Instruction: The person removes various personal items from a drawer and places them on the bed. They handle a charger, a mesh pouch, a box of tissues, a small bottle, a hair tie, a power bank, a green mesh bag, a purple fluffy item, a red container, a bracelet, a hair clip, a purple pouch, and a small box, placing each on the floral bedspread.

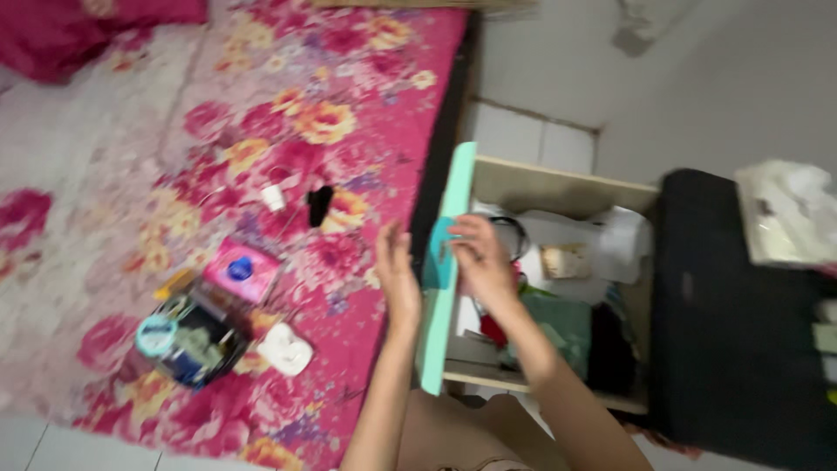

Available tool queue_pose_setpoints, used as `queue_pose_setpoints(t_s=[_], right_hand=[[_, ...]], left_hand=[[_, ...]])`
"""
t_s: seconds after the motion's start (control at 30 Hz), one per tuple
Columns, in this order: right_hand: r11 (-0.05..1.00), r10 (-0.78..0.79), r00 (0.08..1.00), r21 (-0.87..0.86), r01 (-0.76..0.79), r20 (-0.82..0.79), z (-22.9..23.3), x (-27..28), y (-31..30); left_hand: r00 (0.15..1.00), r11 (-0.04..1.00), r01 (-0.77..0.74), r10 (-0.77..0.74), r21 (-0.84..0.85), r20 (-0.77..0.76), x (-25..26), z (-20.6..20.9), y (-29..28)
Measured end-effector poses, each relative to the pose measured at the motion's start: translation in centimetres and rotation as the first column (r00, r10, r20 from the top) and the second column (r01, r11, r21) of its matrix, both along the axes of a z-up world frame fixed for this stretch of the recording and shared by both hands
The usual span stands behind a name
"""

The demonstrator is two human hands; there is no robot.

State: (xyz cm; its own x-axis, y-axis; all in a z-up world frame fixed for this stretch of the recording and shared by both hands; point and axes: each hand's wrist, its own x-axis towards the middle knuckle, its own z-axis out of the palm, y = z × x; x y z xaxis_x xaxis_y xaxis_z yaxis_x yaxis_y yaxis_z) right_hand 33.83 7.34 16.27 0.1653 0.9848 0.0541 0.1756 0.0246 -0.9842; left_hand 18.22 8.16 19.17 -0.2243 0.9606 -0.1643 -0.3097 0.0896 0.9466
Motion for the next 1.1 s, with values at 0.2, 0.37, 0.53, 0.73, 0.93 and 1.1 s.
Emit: queue_pose_setpoints(t_s=[0.2, 0.37, 0.53, 0.73, 0.93, 1.1], right_hand=[[0.902, -0.42, 0.907, -0.087, 0.422, 0.044, -14.1, 20.5, -3.7], [0.761, -0.506, 0.741, -0.175, 0.624, 0.442, -17.7, 25.3, -6.3], [0.72, -0.496, 0.617, -0.109, 0.686, 0.611, -17.7, 26.2, -6.7], [0.709, -0.387, 0.669, -0.259, 0.656, 0.634, -19.5, 25.9, -6.4], [0.706, -0.375, 0.786, -0.397, 0.586, 0.492, -20.7, 26.1, -5.3], [0.744, -0.415, 0.825, -0.378, 0.551, 0.384, -21.1, 26.5, -5.7]], left_hand=[[0.848, 0.848, 0.53, -0.53, 0.006, 0.003, 17.2, -8.4, -2.1], [0.654, 0.67, 0.684, -0.739, -0.288, -0.163, 25.2, -20.2, -3.0], [0.608, 0.733, 0.546, -0.68, -0.406, -0.409, 26.8, -23.8, -2.2], [0.511, 0.59, 0.592, -0.802, -0.55, -0.31, 28.3, -24.3, -1.1], [0.577, 0.673, 0.64, -0.74, -0.372, -0.345, 28.2, -24.0, -1.5], [0.689, 0.761, 0.514, -0.641, -0.397, -0.337, 27.5, -23.5, -1.7]])
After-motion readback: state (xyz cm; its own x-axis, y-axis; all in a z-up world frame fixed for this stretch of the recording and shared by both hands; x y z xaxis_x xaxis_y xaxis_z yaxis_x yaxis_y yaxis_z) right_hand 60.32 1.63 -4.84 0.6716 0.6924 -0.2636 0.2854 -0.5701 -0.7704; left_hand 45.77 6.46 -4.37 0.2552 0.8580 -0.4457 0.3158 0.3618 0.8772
